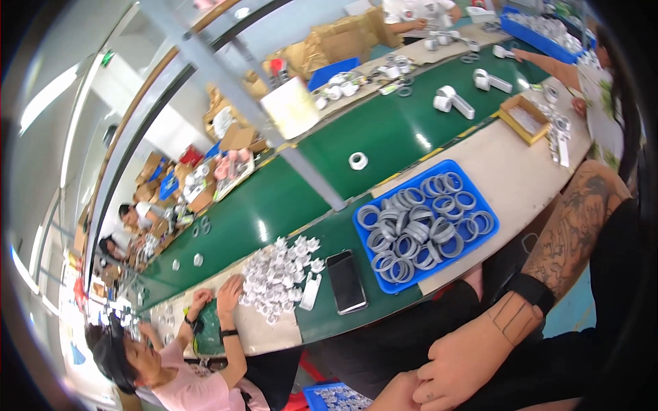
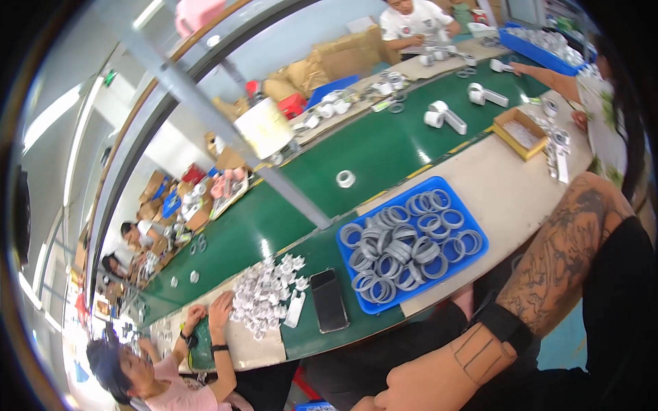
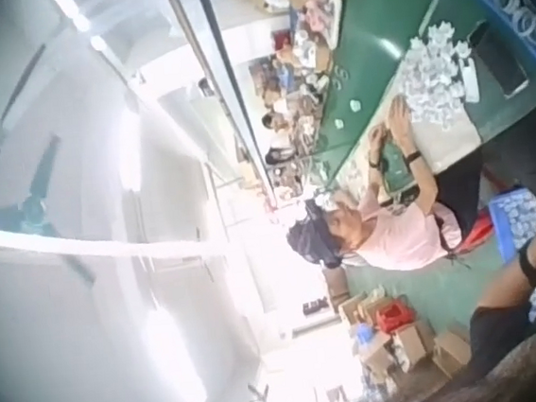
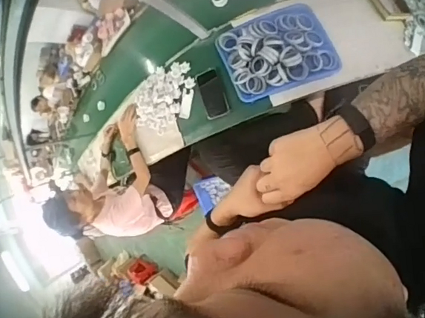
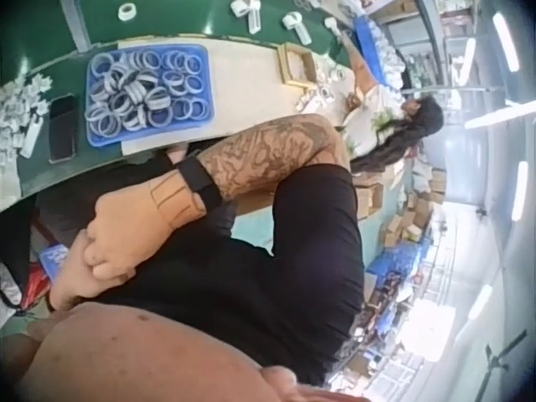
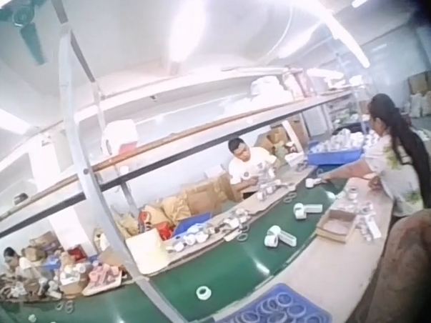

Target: Manually assembling plastic and metal lighting fixture components at an industrial workbench.

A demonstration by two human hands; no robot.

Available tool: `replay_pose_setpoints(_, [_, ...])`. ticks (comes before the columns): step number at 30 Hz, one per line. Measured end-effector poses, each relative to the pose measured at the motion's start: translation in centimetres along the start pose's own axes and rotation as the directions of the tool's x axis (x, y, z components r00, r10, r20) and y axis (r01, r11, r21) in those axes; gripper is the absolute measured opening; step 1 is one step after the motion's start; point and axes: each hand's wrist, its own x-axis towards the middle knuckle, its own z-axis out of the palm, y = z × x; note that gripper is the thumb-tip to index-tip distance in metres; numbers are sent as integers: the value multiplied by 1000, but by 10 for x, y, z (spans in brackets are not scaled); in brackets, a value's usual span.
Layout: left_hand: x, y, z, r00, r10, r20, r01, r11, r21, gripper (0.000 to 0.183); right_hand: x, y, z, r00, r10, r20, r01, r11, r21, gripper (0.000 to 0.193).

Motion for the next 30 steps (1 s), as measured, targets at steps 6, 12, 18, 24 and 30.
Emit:
replay_pose_setpoints(6, [29,14,3,998,11,64,-13,999,29,24,-30,-12,-10,988,133,-75,-127,988,83,16])
replay_pose_setpoints(12, [73,23,-3,976,-42,215,42,999,6,32,-64,-15,-17,957,281,-80,-264,949,170,19])
replay_pose_setpoints(18, [89,9,-33,895,-120,430,68,989,135,32,-121,-1,-46,848,518,109,-529,841,117,25])
replay_pose_setpoints(24, [2,-53,-109,936,-163,-312,9,897,-443,66,-290,-2,-112,174,939,296,-941,69,332,13])
replay_pose_setpoints(30, [104,-40,-267,610,212,-764,-600,753,-270,41,-398,-67,38,-270,641,719,-597,-697,397,28])
